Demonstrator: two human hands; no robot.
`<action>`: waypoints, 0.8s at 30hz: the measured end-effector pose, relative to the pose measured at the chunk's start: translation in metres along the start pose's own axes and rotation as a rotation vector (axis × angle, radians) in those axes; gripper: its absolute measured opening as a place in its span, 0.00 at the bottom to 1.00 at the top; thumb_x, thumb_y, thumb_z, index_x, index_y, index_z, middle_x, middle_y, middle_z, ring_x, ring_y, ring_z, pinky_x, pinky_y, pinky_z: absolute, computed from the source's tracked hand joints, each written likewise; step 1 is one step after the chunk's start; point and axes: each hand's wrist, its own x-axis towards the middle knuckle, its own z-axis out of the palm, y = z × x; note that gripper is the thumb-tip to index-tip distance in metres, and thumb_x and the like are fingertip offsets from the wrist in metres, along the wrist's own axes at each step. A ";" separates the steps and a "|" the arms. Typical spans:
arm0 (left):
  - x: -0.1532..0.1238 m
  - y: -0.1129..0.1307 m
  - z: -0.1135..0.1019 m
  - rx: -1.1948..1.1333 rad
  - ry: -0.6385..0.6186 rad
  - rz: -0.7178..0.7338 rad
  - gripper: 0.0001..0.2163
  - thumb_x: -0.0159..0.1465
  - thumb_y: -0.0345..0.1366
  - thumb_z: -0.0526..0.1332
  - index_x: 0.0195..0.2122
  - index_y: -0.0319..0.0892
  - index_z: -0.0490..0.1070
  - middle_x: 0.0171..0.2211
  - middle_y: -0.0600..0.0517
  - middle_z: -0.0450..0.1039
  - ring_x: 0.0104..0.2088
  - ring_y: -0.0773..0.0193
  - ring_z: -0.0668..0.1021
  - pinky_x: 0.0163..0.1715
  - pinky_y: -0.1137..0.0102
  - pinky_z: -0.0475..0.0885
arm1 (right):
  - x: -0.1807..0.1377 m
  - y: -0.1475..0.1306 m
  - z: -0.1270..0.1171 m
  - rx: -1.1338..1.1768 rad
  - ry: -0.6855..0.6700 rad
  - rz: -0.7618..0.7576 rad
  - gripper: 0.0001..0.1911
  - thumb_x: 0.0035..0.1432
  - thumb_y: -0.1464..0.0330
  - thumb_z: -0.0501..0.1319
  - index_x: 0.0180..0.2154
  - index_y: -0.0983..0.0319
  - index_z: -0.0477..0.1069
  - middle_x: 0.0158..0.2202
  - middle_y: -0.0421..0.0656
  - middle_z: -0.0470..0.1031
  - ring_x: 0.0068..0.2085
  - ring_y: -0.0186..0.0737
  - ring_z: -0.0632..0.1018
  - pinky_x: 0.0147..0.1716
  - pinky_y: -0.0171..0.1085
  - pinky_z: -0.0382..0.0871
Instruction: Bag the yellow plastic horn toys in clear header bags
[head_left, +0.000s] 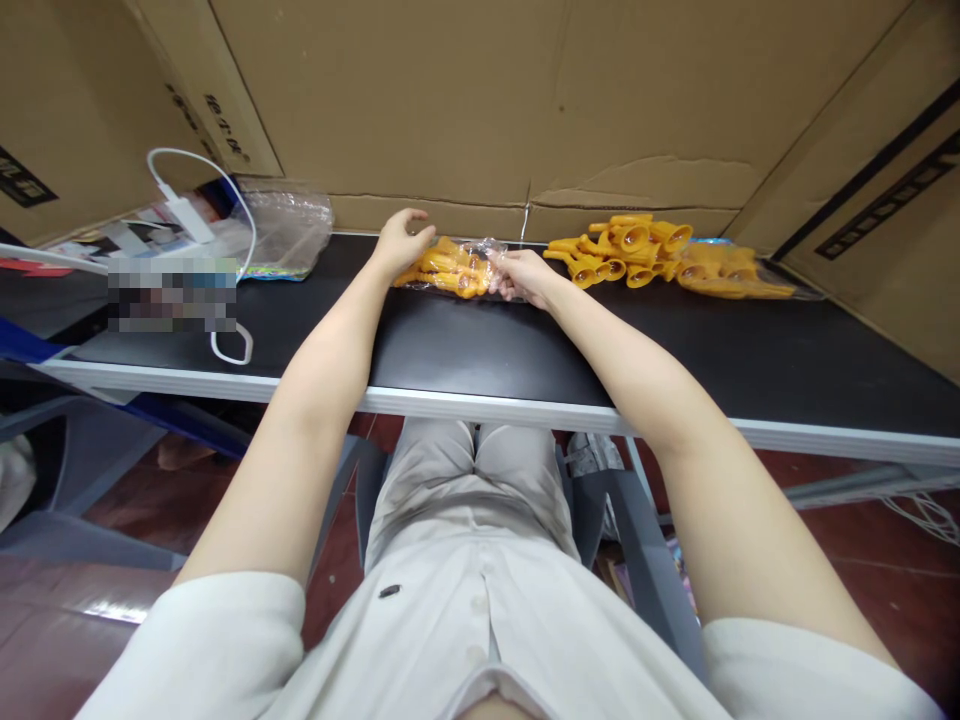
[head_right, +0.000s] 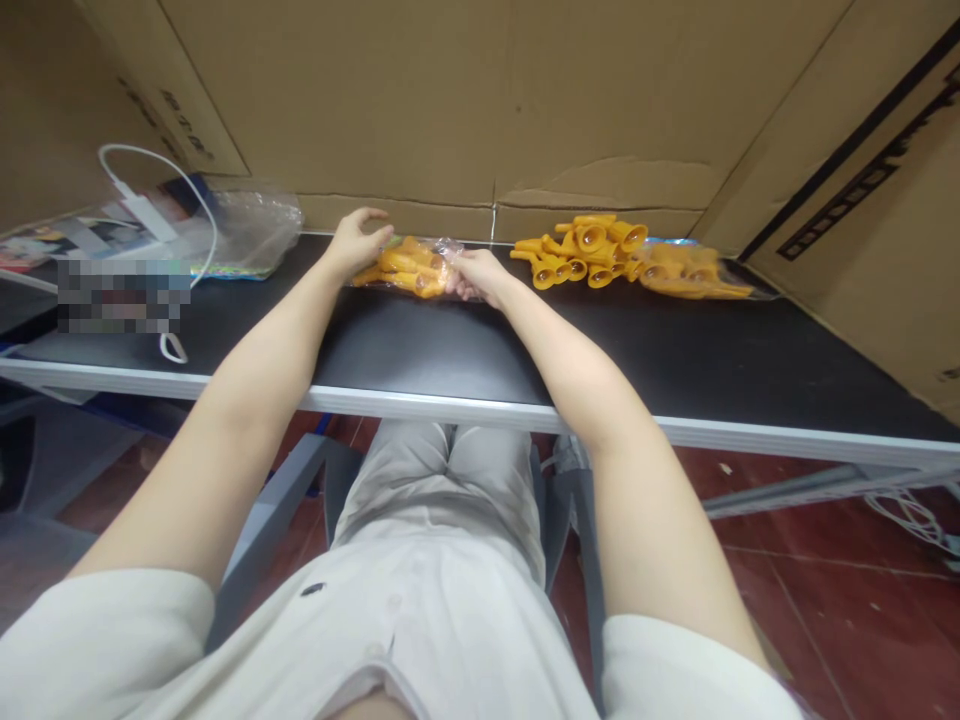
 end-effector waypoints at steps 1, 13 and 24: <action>0.000 -0.003 0.000 0.010 -0.021 -0.035 0.21 0.64 0.36 0.68 0.58 0.38 0.77 0.66 0.38 0.75 0.70 0.47 0.72 0.73 0.62 0.63 | 0.001 0.000 0.000 0.016 0.016 -0.001 0.20 0.79 0.62 0.59 0.32 0.62 0.71 0.20 0.42 0.73 0.17 0.29 0.67 0.16 0.25 0.61; 0.004 -0.017 0.002 0.033 -0.105 -0.130 0.21 0.68 0.39 0.63 0.60 0.38 0.75 0.65 0.36 0.76 0.65 0.48 0.77 0.68 0.61 0.69 | 0.005 0.001 -0.003 0.269 0.171 -0.133 0.22 0.73 0.69 0.59 0.65 0.57 0.69 0.48 0.41 0.82 0.30 0.28 0.80 0.29 0.26 0.75; -0.002 -0.010 0.004 0.011 -0.112 -0.167 0.17 0.70 0.39 0.63 0.57 0.35 0.76 0.62 0.35 0.78 0.62 0.48 0.80 0.63 0.64 0.73 | 0.017 0.005 -0.008 0.175 0.361 -0.168 0.10 0.66 0.77 0.61 0.46 0.58 0.69 0.38 0.39 0.78 0.28 0.31 0.75 0.22 0.25 0.67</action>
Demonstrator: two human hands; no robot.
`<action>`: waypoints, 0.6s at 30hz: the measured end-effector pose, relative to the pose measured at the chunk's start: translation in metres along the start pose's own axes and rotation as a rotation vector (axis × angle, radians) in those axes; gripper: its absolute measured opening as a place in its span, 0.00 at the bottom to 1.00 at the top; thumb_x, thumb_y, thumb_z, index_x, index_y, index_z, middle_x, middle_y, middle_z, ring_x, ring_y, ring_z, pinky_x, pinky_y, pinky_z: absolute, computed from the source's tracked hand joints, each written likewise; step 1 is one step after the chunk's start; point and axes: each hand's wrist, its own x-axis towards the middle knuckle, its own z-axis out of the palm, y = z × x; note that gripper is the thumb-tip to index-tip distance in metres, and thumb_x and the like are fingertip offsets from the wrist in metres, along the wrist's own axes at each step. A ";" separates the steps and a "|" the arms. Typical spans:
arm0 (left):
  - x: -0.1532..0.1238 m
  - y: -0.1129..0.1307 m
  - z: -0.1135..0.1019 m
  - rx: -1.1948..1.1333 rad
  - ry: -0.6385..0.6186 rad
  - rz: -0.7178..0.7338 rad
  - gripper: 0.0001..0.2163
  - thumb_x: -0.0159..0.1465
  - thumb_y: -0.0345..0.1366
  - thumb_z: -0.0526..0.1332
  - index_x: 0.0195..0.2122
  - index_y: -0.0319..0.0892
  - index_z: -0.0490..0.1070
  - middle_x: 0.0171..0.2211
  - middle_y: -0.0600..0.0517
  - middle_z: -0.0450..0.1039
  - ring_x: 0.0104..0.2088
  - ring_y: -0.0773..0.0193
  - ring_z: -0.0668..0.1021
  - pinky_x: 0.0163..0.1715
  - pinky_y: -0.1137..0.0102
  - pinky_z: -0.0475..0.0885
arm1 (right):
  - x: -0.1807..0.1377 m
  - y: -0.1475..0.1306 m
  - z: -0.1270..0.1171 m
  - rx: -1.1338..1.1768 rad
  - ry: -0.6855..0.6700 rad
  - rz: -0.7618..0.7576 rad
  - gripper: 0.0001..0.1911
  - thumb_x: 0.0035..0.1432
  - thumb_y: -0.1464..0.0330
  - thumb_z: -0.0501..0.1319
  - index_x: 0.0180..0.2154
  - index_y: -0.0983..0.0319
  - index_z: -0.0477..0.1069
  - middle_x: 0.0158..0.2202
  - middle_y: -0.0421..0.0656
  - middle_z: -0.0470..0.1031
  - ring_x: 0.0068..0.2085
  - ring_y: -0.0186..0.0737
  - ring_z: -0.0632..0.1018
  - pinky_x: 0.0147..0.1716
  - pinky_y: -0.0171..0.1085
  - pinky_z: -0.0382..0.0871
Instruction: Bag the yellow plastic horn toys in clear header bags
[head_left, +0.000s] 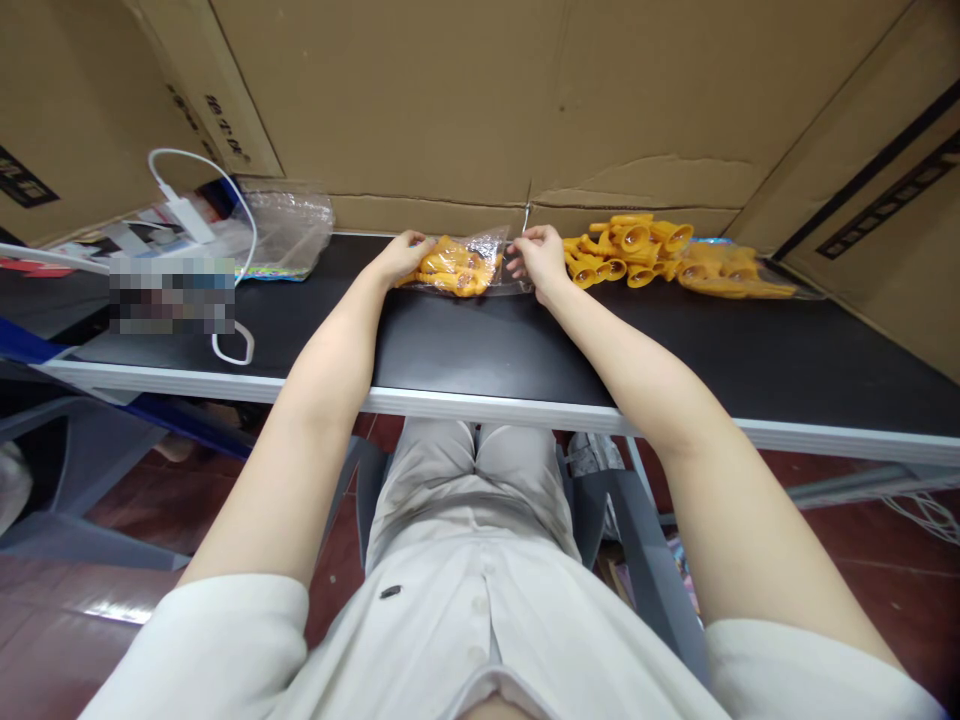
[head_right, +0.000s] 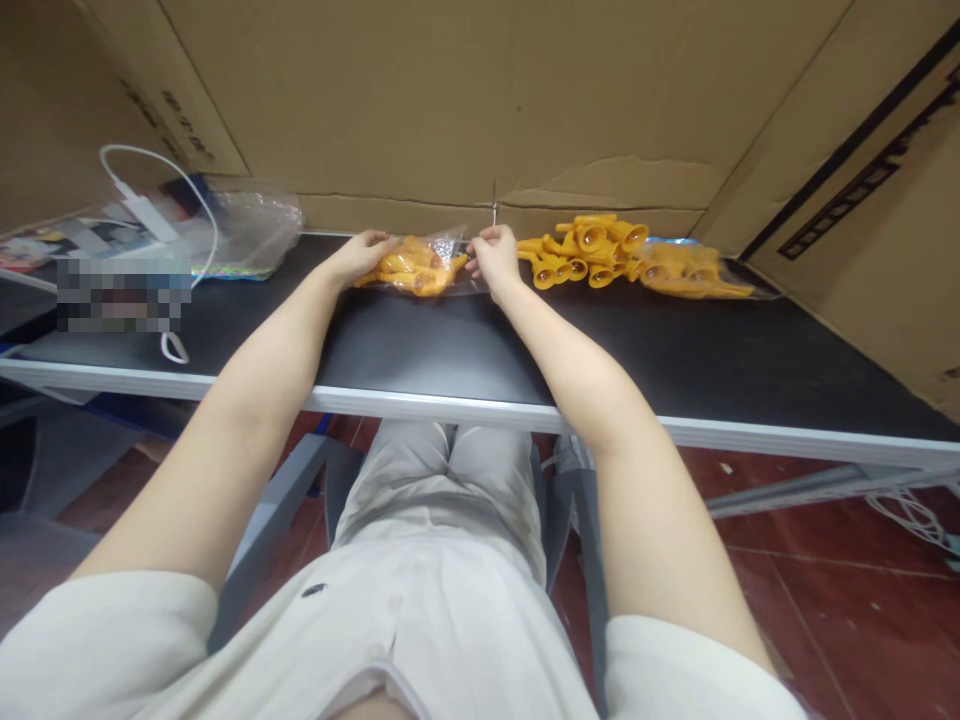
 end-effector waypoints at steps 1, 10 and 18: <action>0.001 -0.001 0.001 -0.002 -0.010 -0.003 0.17 0.71 0.39 0.61 0.57 0.35 0.75 0.62 0.35 0.78 0.62 0.48 0.80 0.63 0.64 0.73 | -0.002 -0.001 -0.001 -0.044 -0.054 0.018 0.08 0.66 0.78 0.62 0.41 0.59 0.69 0.33 0.39 0.77 0.26 0.31 0.74 0.21 0.25 0.65; 0.005 -0.005 0.002 -0.156 -0.065 -0.012 0.21 0.72 0.45 0.62 0.57 0.34 0.78 0.58 0.33 0.81 0.63 0.44 0.80 0.66 0.56 0.72 | -0.012 -0.002 -0.008 -0.158 -0.314 0.018 0.14 0.57 0.86 0.66 0.32 0.61 0.71 0.24 0.37 0.74 0.25 0.30 0.74 0.23 0.25 0.65; 0.002 -0.003 0.003 -0.193 -0.142 -0.025 0.21 0.78 0.45 0.57 0.63 0.35 0.75 0.58 0.38 0.82 0.63 0.44 0.81 0.69 0.53 0.71 | -0.014 -0.007 -0.004 -0.244 -0.332 0.026 0.17 0.60 0.87 0.63 0.27 0.63 0.68 0.23 0.38 0.73 0.23 0.25 0.71 0.21 0.22 0.61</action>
